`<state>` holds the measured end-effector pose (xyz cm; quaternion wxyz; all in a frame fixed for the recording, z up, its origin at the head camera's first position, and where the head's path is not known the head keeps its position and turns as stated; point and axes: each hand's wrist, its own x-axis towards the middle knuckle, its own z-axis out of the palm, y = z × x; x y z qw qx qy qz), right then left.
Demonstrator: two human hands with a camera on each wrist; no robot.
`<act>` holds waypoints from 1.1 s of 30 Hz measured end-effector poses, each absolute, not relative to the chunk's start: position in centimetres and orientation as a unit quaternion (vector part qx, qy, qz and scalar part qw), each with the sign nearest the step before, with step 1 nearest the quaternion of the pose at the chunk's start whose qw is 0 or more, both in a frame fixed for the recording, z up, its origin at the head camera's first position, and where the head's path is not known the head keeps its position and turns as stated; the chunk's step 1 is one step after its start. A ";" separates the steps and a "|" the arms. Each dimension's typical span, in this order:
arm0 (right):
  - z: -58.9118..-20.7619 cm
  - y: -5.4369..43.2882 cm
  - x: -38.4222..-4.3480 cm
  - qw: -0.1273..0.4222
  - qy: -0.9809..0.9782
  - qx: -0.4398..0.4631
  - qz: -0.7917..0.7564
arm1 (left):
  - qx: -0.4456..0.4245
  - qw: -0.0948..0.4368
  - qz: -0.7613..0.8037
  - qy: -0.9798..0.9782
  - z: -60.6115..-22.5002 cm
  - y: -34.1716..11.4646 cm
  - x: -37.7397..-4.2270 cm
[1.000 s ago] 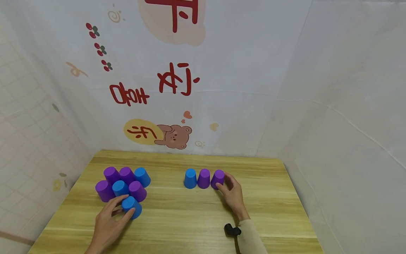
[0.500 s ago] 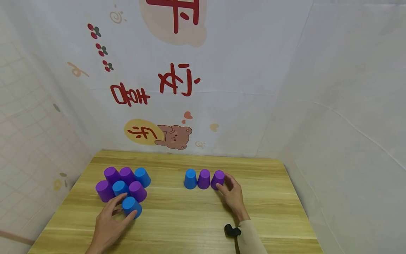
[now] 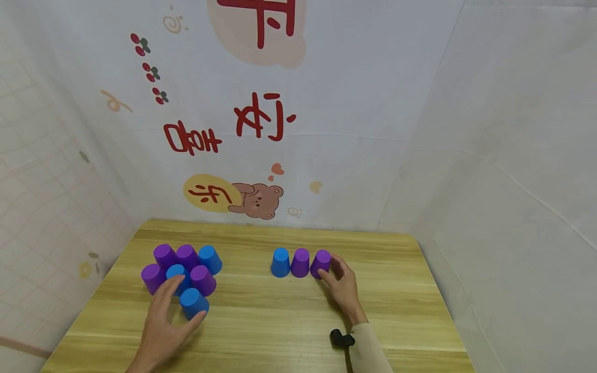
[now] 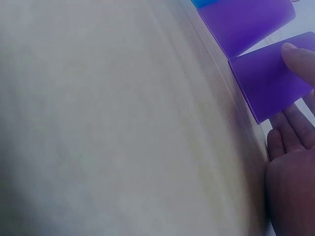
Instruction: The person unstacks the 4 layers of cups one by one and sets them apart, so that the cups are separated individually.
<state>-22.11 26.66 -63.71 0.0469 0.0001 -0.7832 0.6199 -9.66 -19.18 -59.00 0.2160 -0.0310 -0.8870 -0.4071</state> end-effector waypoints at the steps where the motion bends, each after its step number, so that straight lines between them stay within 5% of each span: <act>1: -63.7 26.7 -22.1 0.047 -0.784 0.000 0.619 | -0.040 0.225 -0.404 -0.886 -59.0 -19.1 -9.8; 17: -63.9 26.7 -22.2 0.055 -0.788 0.015 0.614 | -0.118 0.231 -0.378 -0.889 -56.1 -13.2 -11.5; 33: -63.7 26.6 -22.1 0.051 -0.790 0.004 0.611 | -0.140 0.120 -0.425 -0.886 -55.6 -8.2 -13.9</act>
